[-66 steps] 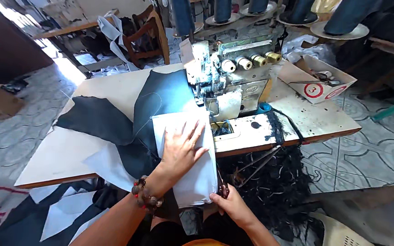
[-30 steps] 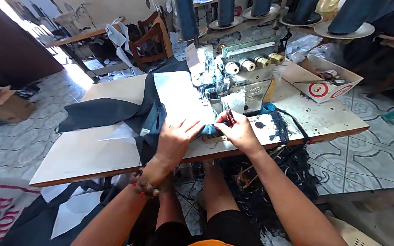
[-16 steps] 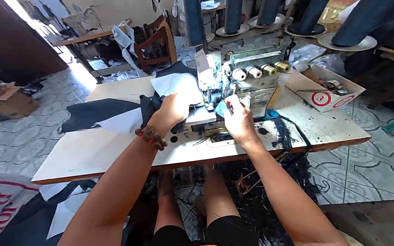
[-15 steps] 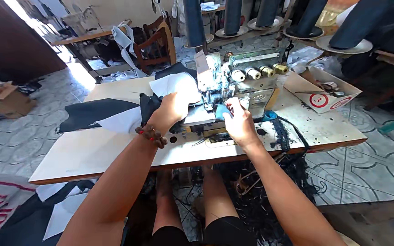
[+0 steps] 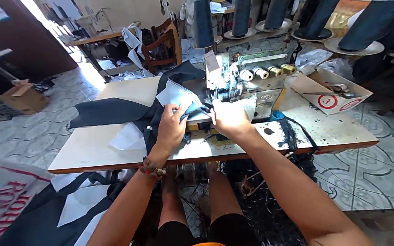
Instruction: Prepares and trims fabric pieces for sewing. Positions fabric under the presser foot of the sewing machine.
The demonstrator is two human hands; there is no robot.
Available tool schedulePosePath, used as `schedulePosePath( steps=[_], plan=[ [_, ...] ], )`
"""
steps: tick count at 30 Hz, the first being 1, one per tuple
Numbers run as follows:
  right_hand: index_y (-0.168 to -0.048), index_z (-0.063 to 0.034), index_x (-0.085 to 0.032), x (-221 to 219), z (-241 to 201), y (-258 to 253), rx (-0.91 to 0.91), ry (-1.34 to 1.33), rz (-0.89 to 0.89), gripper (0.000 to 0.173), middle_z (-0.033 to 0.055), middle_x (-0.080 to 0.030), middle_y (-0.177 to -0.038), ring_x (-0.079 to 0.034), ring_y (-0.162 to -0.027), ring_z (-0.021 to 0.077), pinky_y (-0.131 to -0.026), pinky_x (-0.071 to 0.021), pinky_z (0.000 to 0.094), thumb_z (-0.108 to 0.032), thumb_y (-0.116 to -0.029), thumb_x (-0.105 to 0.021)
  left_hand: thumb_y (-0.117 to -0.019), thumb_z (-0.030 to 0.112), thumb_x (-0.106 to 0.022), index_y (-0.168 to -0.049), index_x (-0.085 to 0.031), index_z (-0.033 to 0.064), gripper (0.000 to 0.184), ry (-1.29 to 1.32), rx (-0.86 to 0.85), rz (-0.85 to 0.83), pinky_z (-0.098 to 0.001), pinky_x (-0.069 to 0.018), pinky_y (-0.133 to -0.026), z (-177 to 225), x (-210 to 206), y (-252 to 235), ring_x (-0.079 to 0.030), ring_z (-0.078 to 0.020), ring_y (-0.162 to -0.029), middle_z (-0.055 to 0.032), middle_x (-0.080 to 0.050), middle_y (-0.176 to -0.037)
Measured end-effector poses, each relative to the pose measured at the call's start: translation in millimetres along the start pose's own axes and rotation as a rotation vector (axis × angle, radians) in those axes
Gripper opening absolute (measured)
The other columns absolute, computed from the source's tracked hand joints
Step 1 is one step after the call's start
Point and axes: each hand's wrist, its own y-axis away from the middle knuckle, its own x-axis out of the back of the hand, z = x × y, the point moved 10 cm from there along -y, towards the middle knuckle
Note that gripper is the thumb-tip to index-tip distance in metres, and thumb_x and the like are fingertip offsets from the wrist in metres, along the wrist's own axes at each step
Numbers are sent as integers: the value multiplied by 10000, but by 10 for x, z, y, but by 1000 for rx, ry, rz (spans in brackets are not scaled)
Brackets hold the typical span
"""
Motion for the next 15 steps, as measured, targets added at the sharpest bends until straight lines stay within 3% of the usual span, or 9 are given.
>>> schedulePosePath(
  steps=[3, 6, 7, 8, 9, 11, 13, 15],
  plan=[
    [-1183, -4, -594, -87, -134, -75, 76, -29, 10, 317, 229, -664, -1075, -672, -1047, 408, -812, -532, 568, -272, -1102, -444, -999, 61, -616, -1409, -618, 95, 412, 42, -74, 33, -440, -553, -913, 3, 48, 52, -626, -333, -1100, -212, -588, -1251],
    [-1145, 12, -628, -170, -31, 52, 212, -229, 238, 302, 236, -682, -973, -690, -953, 424, -782, -532, 601, -251, -1081, -495, -954, 208, -731, -1545, -437, 99, 669, 32, -81, 0, -496, -543, -987, -47, 132, 171, -634, -320, -1199, -182, -601, -1364],
    [-1110, 10, -634, -236, 18, 140, 271, -301, 336, 281, 211, -678, -896, -694, -864, 402, -726, -539, 594, -252, -1056, -549, -894, 317, -797, -1577, -366, 96, 838, -24, -30, -37, -553, -496, -1046, -125, 125, 231, -608, -325, -1261, -163, -583, -1428],
    [-1097, 13, -638, -339, 53, 229, 309, -359, 382, 273, 189, -670, -840, -687, -790, 379, -679, -538, 584, -250, -1029, -605, -846, 378, -830, -1593, -336, 99, 938, -80, 34, -96, -636, -393, -1118, -238, 94, 319, -554, -341, -1343, -150, -540, -1494],
    [-1081, -1, -627, -471, 79, 291, 326, -392, 386, 279, 161, -655, -793, -668, -724, 349, -633, -528, 565, -268, -1004, -650, -837, 358, -836, -1572, -391, 93, 899, -114, 101, -172, -703, -313, -1144, -378, 54, 432, -526, -361, -1377, -154, -538, -1504],
    [-1107, 2, -639, -732, 126, 370, 336, -392, 375, 372, 164, -677, -785, -676, -684, 355, -606, -531, 586, -318, -942, -730, -839, 118, -806, -1452, -585, 102, 652, -131, 194, -329, -739, -248, -1155, -654, 55, 777, -536, -369, -1372, -142, -601, -1449],
    [-1099, 23, -643, -896, 141, 391, 393, -312, 371, 341, 204, -682, -782, -678, -669, 412, -574, -513, 624, -252, -921, -738, -771, -62, -791, -1385, -655, 132, 657, -197, 133, -354, -711, -286, -1158, -858, 382, 1298, -538, -386, -1370, -143, -615, -1434],
    [-1060, 42, -641, -1042, 137, 371, 445, -211, 322, 261, 263, -671, -792, -668, -692, 497, -563, -476, 677, -165, -917, -707, -727, -164, -733, -1372, -661, 124, 710, -293, 109, -354, -710, -330, -1136, -1212, 987, 2140, -515, -448, -1374, -189, -590, -1450]
  ],
)
